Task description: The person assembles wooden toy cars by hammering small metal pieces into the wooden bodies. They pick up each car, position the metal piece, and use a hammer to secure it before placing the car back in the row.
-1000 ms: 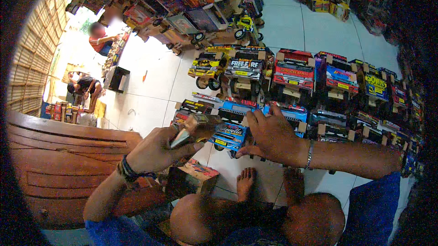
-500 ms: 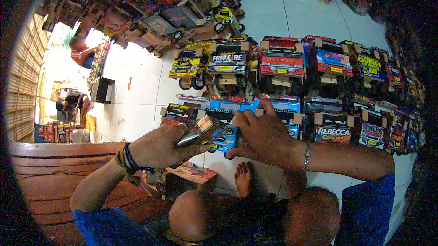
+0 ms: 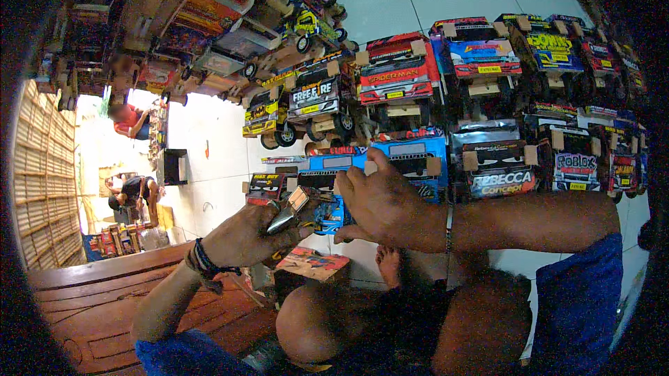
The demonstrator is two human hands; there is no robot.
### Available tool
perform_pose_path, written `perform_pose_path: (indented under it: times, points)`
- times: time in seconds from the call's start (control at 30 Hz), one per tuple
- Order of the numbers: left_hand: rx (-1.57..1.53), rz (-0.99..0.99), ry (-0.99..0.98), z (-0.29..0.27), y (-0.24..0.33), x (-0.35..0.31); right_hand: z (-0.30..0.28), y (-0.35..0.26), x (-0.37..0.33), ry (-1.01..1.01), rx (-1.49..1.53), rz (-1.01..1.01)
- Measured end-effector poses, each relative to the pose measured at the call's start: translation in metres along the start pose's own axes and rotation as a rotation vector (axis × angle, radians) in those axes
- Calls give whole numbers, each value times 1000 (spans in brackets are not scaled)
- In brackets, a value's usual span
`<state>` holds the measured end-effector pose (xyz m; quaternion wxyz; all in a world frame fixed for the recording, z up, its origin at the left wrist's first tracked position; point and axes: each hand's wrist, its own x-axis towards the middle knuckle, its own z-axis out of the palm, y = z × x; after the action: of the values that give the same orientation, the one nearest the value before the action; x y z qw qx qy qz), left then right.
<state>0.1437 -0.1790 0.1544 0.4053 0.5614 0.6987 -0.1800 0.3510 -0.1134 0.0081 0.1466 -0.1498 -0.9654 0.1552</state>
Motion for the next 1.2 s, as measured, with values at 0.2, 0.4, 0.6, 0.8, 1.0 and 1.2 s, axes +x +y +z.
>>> perform_pose_path:
  times: [0.2, 0.4, 0.6, 0.8, 1.0, 1.2]
  points:
    - [64, -41, -16, -1, 6, -1, -5, -2, 1, -7, -6, -5]
    - [-23, 221, 140, 14, -5, 7, -4, -3, 2, -24, 99, 28]
    - [-1, 176, 359, 42, -18, 15, -5, -1, 1, 53, 222, 38]
    - [-61, 89, 370, 53, -23, 20, -4, -3, 1, 46, 202, 27]
    - [-17, 13, 371, 56, -24, 19, -4, -4, 5, -88, 224, 82]
    - [48, 334, 374, 34, -26, 0, -16, -6, 7, -153, 54, 93]
